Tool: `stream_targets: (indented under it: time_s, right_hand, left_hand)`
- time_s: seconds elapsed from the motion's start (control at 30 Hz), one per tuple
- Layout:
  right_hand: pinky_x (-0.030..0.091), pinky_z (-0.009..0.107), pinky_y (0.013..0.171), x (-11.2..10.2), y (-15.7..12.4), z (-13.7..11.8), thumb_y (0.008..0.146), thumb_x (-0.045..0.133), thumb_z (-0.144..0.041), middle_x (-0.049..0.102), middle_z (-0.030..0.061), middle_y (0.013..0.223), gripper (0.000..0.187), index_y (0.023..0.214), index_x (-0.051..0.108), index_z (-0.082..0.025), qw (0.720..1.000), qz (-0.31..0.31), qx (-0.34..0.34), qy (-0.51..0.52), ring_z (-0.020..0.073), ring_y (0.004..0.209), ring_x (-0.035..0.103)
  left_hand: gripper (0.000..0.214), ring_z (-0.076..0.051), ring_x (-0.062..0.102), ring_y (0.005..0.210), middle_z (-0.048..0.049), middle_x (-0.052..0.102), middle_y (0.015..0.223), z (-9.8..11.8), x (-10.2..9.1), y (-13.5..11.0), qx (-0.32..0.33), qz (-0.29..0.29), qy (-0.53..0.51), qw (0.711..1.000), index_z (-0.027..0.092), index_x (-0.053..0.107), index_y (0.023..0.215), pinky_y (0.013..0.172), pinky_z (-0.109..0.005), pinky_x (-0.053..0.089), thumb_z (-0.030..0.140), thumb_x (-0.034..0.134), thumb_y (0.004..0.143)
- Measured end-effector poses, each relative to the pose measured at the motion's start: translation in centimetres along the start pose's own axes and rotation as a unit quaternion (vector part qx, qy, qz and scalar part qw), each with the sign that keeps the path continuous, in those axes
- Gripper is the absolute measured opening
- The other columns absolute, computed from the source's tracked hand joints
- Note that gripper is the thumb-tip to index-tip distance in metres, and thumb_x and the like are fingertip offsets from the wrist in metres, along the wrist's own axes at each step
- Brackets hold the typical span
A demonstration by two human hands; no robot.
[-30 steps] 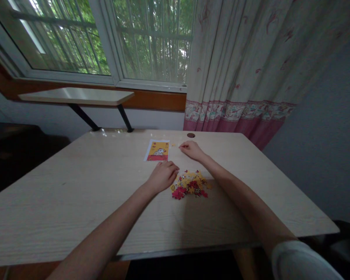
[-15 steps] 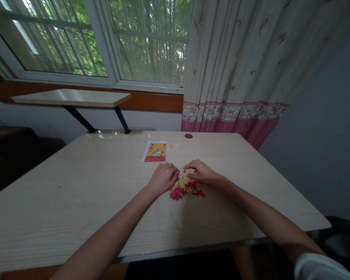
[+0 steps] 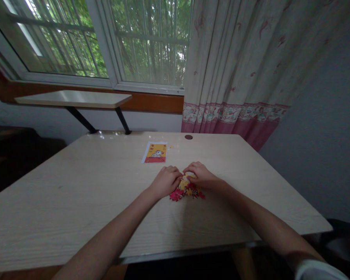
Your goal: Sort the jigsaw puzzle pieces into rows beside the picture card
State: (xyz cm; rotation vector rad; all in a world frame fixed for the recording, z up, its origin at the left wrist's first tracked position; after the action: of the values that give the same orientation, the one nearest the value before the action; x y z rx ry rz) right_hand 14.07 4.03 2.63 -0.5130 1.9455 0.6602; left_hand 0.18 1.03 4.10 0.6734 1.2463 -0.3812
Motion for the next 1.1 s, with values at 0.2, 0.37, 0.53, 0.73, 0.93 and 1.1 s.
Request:
stream_targets:
  time_s: [0.2, 0.37, 0.53, 0.73, 0.93, 1.1]
  right_hand:
    - [0.038, 0.033, 0.087, -0.2, 0.1, 0.0, 0.072, 0.060, -0.018, 0.061, 0.0052, 0.094, 0.022, 0.094, 0.064, -0.020, 1.000, 0.018, 0.004, 0.023, 0.0190, 0.093, 0.052]
    - [0.042, 0.027, 0.075, -0.9, 0.1, -0.1, 0.072, 0.061, -0.019, 0.064, 0.0018, 0.080, 0.008, 0.079, 0.063, -0.018, 0.993, 0.030, 0.019, 0.111, 0.0148, 0.078, 0.056]
    - [0.045, 0.024, 0.068, -1.5, 0.0, -0.4, 0.075, 0.060, -0.027, 0.065, 0.0018, 0.075, 0.011, 0.077, 0.062, -0.017, 0.970, 0.057, 0.044, 0.230, 0.0133, 0.073, 0.059]
    - [0.048, 0.026, 0.068, -1.1, 0.1, -0.1, 0.073, 0.062, -0.035, 0.066, 0.0033, 0.075, 0.019, 0.077, 0.061, -0.016, 0.943, 0.119, 0.063, 0.305, 0.0138, 0.071, 0.061]
    - [0.046, 0.027, 0.071, -1.9, -0.4, -1.0, 0.078, 0.058, -0.032, 0.068, 0.0034, 0.079, 0.016, 0.083, 0.065, -0.019, 0.967, 0.142, 0.030, 0.208, 0.0143, 0.074, 0.061]
    - [0.039, 0.031, 0.079, -2.7, -0.9, -1.8, 0.080, 0.059, -0.030, 0.069, 0.0026, 0.076, 0.013, 0.081, 0.067, -0.021, 0.976, 0.204, -0.051, 0.053, 0.0152, 0.074, 0.060]
  left_hand:
    - [0.021, -0.021, 0.055, 0.084, -0.0055, 0.063, 0.086, -0.1, -0.1, -0.1, -0.006, 0.005, -0.011, 1.000, 0.019, 0.065, 0.092, 0.073, -0.032, 0.039, 0.023, 0.046, 0.086]
    - [0.022, -0.019, 0.056, 0.083, -0.0059, 0.064, 0.083, -0.7, -0.4, 0.1, -0.049, 0.028, -0.064, 0.996, 0.018, 0.067, 0.087, 0.075, -0.031, 0.041, 0.022, 0.046, 0.086]
    - [0.019, -0.018, 0.057, 0.081, -0.0057, 0.065, 0.080, -1.1, -0.3, 0.2, -0.081, 0.060, -0.174, 0.980, 0.017, 0.069, 0.084, 0.075, -0.029, 0.043, 0.022, 0.050, 0.082]
    - [0.014, -0.017, 0.059, 0.074, -0.0055, 0.066, 0.077, -1.6, 0.0, 0.3, -0.140, 0.112, -0.312, 0.933, 0.014, 0.066, 0.077, 0.069, -0.028, 0.045, 0.024, 0.056, 0.075]
    - [0.016, -0.013, 0.055, 0.060, -0.0027, 0.062, 0.065, -2.5, 1.0, 0.3, -0.207, 0.107, -0.438, 0.868, 0.013, 0.062, 0.071, 0.058, -0.025, 0.043, 0.027, 0.054, 0.071]
    - [0.017, -0.012, 0.052, 0.056, -0.0017, 0.060, 0.061, -2.6, 1.3, 0.4, -0.200, 0.103, -0.471, 0.853, 0.013, 0.061, 0.066, 0.056, -0.024, 0.041, 0.029, 0.054, 0.068]
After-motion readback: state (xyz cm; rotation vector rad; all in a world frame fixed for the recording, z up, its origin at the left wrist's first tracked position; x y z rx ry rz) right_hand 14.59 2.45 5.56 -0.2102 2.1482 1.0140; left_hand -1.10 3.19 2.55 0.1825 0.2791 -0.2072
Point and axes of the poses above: each hand's wrist, its own y-axis towards the middle knuckle, its own x-axis out of the palm, z = x × y, the point moved 5 cm from there along y, towards the middle knuckle
